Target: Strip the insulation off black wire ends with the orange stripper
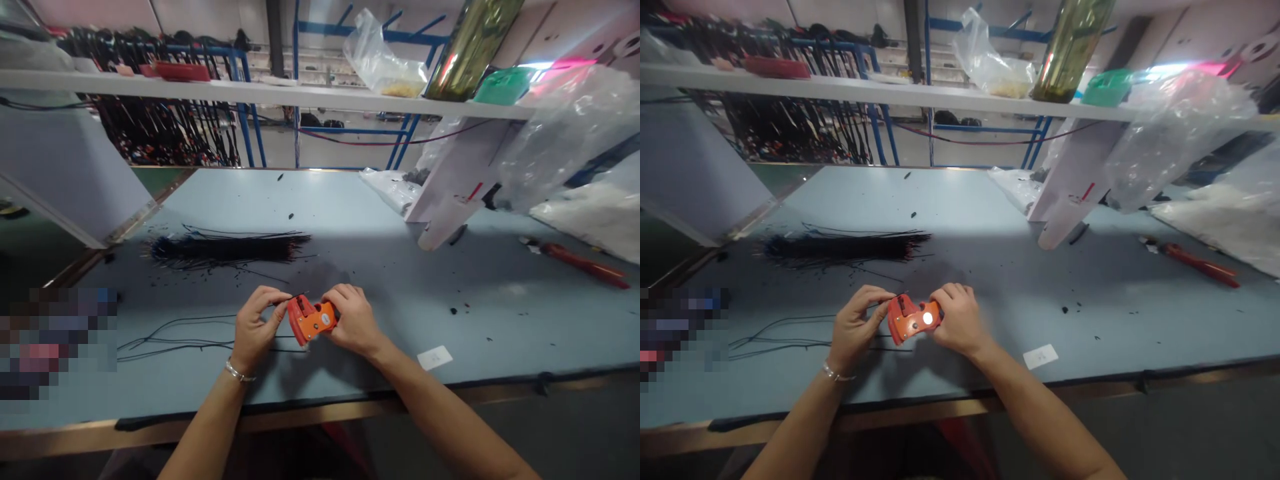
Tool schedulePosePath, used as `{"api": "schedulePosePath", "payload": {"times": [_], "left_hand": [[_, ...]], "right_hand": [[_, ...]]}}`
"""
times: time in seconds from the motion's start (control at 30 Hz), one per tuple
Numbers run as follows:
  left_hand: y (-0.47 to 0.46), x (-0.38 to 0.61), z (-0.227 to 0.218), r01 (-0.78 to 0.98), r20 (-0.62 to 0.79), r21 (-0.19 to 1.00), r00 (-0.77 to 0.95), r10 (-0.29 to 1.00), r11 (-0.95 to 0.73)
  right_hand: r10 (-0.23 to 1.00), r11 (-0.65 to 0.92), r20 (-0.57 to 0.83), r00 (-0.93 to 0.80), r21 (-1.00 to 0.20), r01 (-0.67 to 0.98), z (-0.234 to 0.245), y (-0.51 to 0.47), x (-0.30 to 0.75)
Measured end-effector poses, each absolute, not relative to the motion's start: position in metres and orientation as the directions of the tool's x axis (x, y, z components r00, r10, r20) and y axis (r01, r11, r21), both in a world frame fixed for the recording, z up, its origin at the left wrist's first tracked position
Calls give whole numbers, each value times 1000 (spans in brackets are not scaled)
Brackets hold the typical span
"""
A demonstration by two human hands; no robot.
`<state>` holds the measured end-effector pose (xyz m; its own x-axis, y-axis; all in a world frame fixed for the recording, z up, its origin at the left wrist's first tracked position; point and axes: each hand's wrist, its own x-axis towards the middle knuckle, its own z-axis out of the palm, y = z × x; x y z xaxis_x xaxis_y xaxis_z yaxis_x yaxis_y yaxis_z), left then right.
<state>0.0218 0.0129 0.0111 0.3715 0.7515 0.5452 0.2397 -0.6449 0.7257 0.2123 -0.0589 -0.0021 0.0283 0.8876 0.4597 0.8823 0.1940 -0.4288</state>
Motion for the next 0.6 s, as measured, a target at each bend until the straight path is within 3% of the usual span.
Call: {"api": "schedulePosePath", "payload": {"times": [0.37, 0.6], "left_hand": [[12, 20, 13, 209, 542, 711, 446, 712, -671], [15, 18, 8, 283, 580, 603, 487, 653, -746]], "right_hand": [[877, 226, 480, 26, -459, 859, -6, -62, 219], [864, 260, 504, -5, -438, 861, -10, -64, 226]]}}
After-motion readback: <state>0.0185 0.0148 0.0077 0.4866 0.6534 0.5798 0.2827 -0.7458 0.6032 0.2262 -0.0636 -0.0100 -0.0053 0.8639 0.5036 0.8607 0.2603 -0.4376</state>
